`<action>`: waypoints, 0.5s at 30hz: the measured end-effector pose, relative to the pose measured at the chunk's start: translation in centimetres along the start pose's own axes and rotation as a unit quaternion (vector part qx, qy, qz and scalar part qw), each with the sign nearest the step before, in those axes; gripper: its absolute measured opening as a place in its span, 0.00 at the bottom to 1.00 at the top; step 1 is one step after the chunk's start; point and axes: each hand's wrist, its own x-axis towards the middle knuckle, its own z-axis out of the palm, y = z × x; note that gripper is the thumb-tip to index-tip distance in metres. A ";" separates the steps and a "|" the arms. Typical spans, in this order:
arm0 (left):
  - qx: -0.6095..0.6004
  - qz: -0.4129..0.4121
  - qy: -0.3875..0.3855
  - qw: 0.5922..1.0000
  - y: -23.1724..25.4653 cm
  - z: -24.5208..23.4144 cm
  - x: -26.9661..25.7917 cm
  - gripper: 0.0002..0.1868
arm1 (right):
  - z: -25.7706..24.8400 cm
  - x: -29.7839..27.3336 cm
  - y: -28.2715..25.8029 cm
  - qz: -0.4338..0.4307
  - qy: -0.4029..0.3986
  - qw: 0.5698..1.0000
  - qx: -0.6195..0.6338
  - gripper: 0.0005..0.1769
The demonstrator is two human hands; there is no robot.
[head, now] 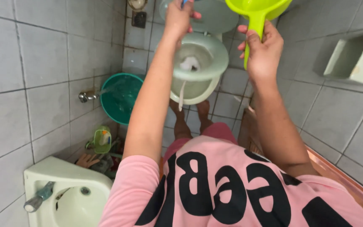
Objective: Cleaning a bathroom sink and a toilet bowl using a brush and water.
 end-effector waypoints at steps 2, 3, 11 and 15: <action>0.019 0.000 0.008 1.000 -1.1 -0.3 -0.2 0.13 | -0.5 -1.1 1.0 -0.002 -0.003 1.000 0.007 0.15; 0.039 0.005 0.015 0.999 -1.6 -0.5 -0.3 0.14 | -0.7 -1.6 1.4 -0.010 -0.007 1.000 0.015 0.14; 0.047 0.002 -0.010 0.999 -4.5 0.1 -0.7 0.12 | -3.0 -3.6 3.4 0.029 0.011 0.999 -0.039 0.18; 0.295 0.146 0.025 0.944 -4.0 0.0 -1.1 0.15 | -2.5 -4.4 3.0 -0.034 0.004 0.995 -0.090 0.24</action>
